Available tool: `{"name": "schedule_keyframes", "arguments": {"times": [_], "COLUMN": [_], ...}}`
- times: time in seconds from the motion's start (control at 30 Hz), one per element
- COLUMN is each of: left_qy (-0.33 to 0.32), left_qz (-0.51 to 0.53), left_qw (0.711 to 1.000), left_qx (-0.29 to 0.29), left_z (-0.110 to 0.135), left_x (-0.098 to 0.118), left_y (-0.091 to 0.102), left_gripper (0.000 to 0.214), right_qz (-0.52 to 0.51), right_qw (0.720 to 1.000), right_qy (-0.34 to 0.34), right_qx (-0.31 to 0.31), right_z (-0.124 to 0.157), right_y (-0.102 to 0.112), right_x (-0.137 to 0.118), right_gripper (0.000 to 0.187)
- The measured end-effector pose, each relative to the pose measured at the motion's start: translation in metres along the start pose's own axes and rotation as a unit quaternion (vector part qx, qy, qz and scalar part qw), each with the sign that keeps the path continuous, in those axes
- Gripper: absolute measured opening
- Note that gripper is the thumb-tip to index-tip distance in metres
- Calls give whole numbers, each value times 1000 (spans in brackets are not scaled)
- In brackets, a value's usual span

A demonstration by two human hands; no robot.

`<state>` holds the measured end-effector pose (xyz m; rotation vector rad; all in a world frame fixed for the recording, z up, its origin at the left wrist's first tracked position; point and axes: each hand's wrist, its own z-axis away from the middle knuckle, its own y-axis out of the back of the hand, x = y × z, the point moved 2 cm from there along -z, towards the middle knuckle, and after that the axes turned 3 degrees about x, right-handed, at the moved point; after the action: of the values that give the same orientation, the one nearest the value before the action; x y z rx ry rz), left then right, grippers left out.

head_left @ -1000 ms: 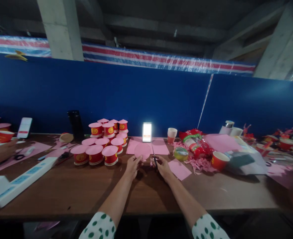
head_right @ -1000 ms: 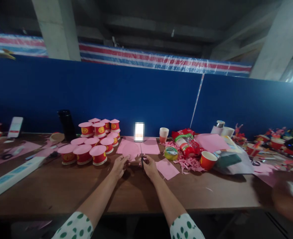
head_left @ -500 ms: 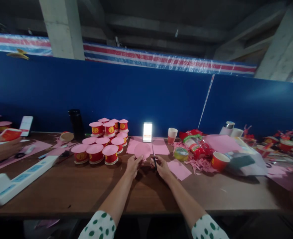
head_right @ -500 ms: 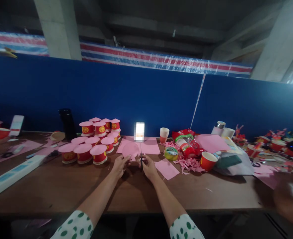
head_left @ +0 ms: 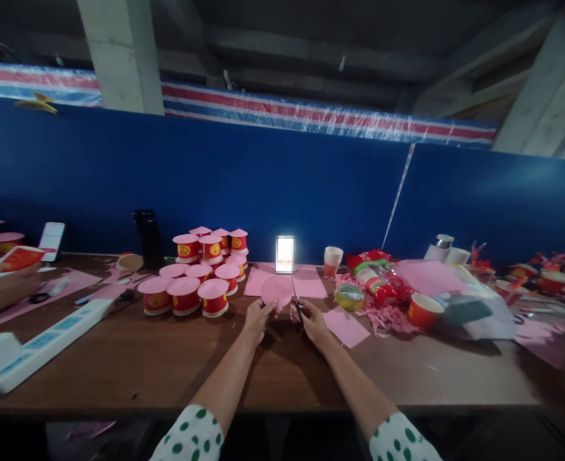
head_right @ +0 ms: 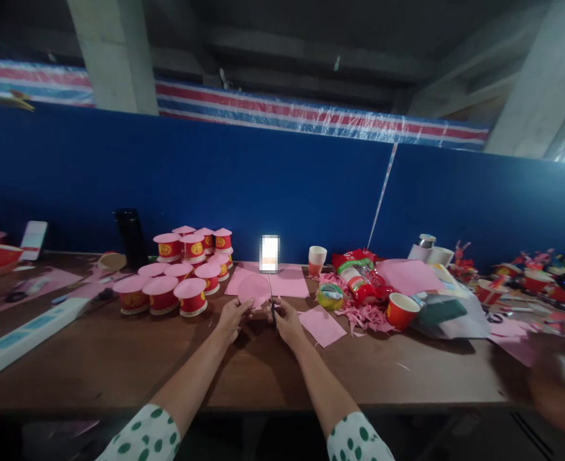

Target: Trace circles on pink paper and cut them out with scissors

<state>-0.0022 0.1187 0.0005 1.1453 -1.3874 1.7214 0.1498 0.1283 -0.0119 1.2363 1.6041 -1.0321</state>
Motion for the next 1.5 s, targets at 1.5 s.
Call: {"name": "schedule_keyframes", "arguments": {"times": [1.5], "left_qy": [-1], "left_qz": [-22], "left_qw": [1000], "left_qx": [-2], "left_z": [-2], "left_x": [-1], "left_y": [0], "left_gripper": [29], "right_qz": [44], "right_qw": [997], "right_qy": [-53], "right_qx": [23], "right_z": [3], "right_y": [0], "right_x": [-7], "right_gripper": [49]}}
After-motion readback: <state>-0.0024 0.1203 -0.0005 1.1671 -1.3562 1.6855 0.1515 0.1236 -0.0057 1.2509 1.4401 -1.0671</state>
